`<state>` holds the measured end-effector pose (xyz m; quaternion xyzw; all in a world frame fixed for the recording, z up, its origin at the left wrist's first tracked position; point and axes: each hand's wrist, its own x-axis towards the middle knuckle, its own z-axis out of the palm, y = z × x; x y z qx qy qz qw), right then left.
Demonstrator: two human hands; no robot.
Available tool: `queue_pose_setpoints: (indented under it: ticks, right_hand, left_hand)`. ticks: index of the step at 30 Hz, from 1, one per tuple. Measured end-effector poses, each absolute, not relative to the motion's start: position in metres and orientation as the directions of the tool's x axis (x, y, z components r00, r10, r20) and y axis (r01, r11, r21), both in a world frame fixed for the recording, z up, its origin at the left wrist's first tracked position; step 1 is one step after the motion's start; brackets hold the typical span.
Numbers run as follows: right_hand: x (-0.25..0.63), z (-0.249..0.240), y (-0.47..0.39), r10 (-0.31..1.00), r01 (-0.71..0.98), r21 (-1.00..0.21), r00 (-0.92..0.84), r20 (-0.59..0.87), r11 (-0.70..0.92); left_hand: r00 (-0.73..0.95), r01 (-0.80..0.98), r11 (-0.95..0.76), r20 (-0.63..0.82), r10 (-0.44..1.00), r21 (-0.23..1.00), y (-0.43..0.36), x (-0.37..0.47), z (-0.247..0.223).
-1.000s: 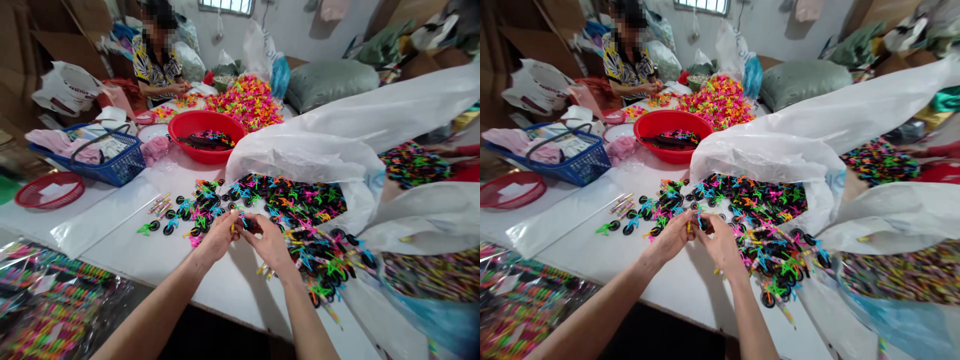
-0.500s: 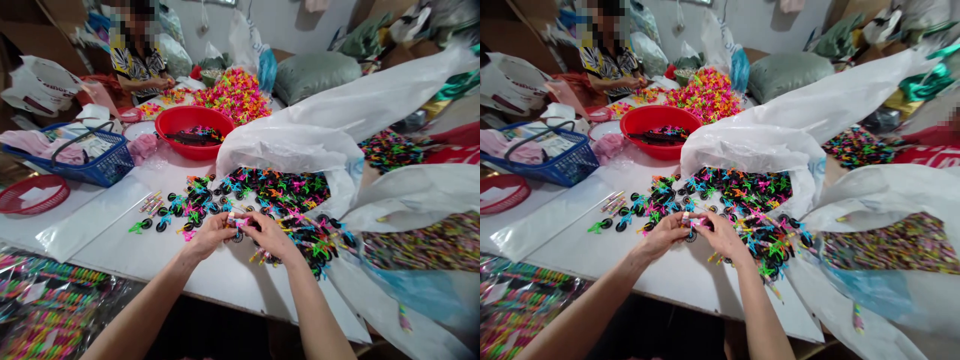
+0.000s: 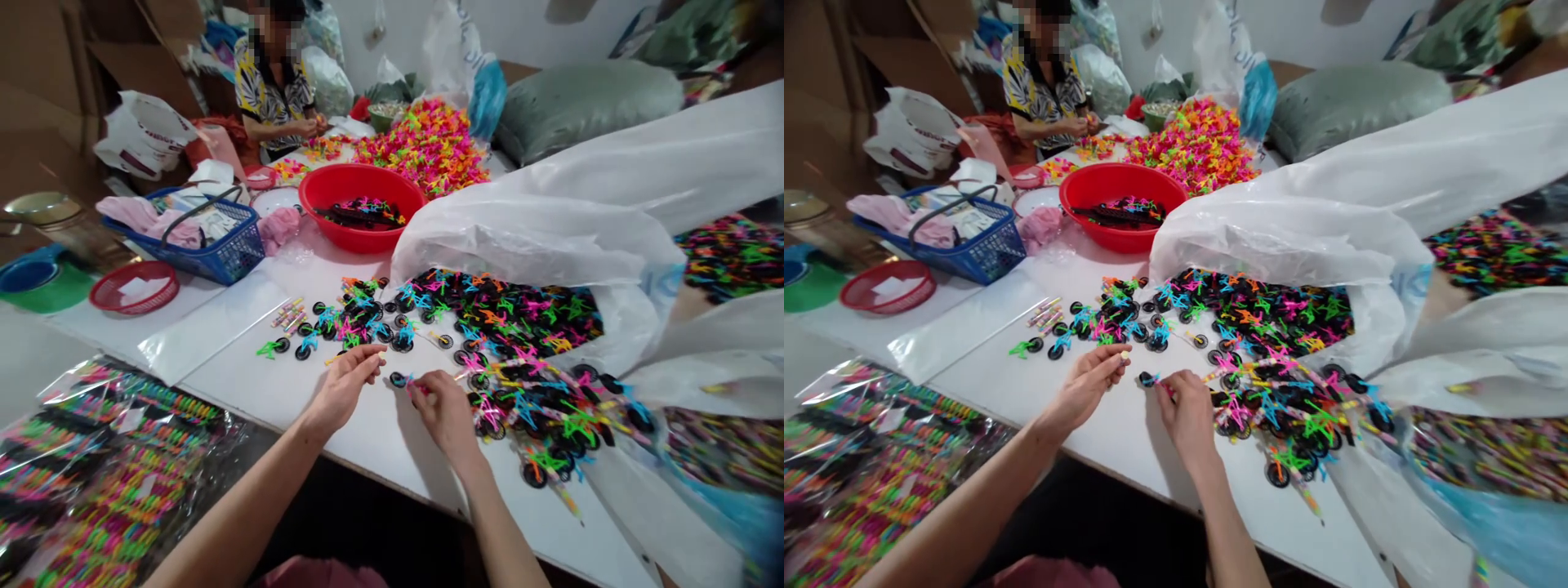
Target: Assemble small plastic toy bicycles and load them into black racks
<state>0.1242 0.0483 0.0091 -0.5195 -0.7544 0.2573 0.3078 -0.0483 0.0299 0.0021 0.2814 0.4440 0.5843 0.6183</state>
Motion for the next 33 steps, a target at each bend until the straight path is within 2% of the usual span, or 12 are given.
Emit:
queue_pose_setpoints:
  ticks: [3, 5, 10, 13, 19, 22, 24, 26, 29, 33]
  right_hand:
    - [0.116, 0.035, 0.054, 0.983, 0.474, -0.863, -0.135, 0.127, 0.176]
    - [0.109, 0.049, 0.056, 0.986, 0.354, -0.929, -0.154, 0.057, 0.109]
    - [0.099, 0.038, 0.050, 0.937, 0.075, -0.987, -0.313, -0.156, -0.139]
    - [0.103, 0.029, 0.047, 0.938, -0.023, -0.981, -0.298, -0.177, -0.192]
    - [0.109, 0.045, 0.039, 0.914, 0.064, -0.979, -0.351, -0.204, -0.194]
    - [0.107, 0.038, 0.028, 0.943, 0.270, -0.961, -0.298, -0.148, -0.065]
    - [0.105, 0.025, 0.023, 0.972, 0.436, -0.900, -0.223, -0.080, 0.026]
    - [0.104, 0.014, 0.022, 0.984, 0.518, -0.853, -0.176, -0.034, 0.064]
    - [0.111, 0.012, 0.026, 0.977, 0.461, -0.887, -0.202, -0.071, 0.031]
    - [0.130, 0.026, 0.031, 0.964, 0.260, -0.963, -0.231, -0.129, -0.067]
  left_hand:
    - [-0.042, -0.473, 0.183, -0.230, 0.972, 0.862, 0.025, -0.054, 0.005]
    - [-0.006, -0.490, 0.190, -0.221, 0.975, 0.851, 0.024, -0.054, 0.009]
    - [0.120, -0.451, 0.211, -0.176, 0.977, 0.867, 0.022, -0.050, 0.016]
    - [0.142, -0.430, 0.211, -0.164, 0.976, 0.878, 0.021, -0.050, 0.014]
    - [0.142, -0.365, 0.183, -0.140, 0.980, 0.913, 0.014, -0.051, 0.018]
    - [0.102, -0.252, 0.202, -0.182, 0.978, 0.946, 0.001, -0.046, 0.017]
    - [-0.009, -0.157, 0.209, -0.213, 0.977, 0.965, -0.006, -0.040, 0.011]
    - [-0.113, -0.082, 0.229, -0.238, 0.965, 0.970, -0.010, -0.034, 0.005]
    - [-0.092, -0.109, 0.241, -0.251, 0.964, 0.964, -0.005, -0.029, 0.007]
    - [0.106, -0.238, 0.161, -0.140, 0.985, 0.958, 0.010, -0.032, 0.026]
